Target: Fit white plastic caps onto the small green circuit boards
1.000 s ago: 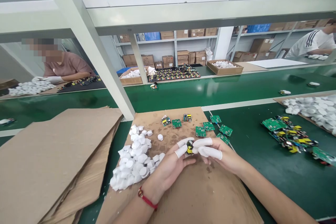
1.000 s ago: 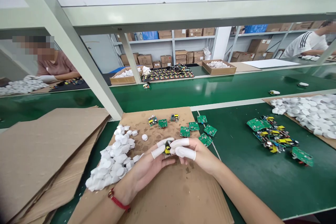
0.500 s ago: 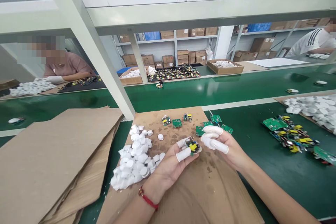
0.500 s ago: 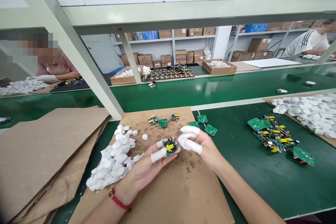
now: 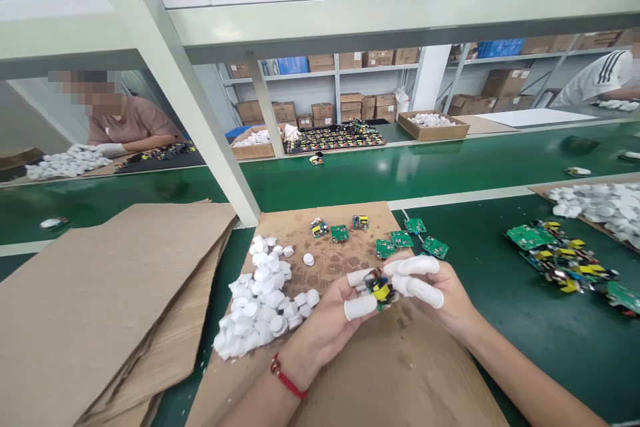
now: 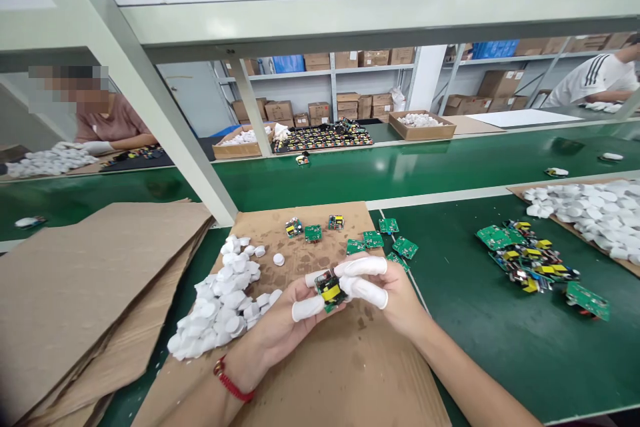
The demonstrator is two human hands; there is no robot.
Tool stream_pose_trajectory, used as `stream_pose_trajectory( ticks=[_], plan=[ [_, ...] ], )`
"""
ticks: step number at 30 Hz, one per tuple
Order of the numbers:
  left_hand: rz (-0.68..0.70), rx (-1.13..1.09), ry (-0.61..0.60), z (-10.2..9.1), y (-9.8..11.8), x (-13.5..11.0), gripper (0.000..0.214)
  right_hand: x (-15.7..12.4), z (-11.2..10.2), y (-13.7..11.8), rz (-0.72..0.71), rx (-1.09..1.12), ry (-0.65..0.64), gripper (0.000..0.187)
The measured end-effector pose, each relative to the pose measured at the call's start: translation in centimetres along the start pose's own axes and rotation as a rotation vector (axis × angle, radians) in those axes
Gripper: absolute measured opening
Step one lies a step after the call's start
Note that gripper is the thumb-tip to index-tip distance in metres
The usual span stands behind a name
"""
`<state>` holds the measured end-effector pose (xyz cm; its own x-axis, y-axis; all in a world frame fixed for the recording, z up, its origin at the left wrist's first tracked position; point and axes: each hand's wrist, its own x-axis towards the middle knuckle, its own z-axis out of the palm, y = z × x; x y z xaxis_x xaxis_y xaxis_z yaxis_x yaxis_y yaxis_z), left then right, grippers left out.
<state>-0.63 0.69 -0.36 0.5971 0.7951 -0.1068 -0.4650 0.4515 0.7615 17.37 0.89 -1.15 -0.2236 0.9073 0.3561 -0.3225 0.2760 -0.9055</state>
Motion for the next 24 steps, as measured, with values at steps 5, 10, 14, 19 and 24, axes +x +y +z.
stream_pose_trajectory(
  ticks=[5,10,14,19,24],
  plan=[
    [-0.016,0.018,0.061,0.3,0.3,-0.1,0.039,0.1,0.2,-0.5,0.053,0.121,0.019,0.007],
    [0.111,0.196,0.312,0.8,0.6,0.3,0.045,0.8,0.3,-0.6,0.199,0.129,0.214,0.011],
    [0.188,0.29,0.335,0.1,0.1,0.8,0.045,0.8,0.1,-0.2,0.417,0.059,-0.01,0.016],
    [0.248,0.518,0.257,-0.7,-1.0,0.8,0.054,0.7,0.4,0.0,0.465,-0.073,-0.14,0.02],
    [0.175,0.365,0.254,0.3,-0.6,0.5,0.041,1.0,0.6,0.2,0.433,-0.1,-0.103,0.024]
  ],
)
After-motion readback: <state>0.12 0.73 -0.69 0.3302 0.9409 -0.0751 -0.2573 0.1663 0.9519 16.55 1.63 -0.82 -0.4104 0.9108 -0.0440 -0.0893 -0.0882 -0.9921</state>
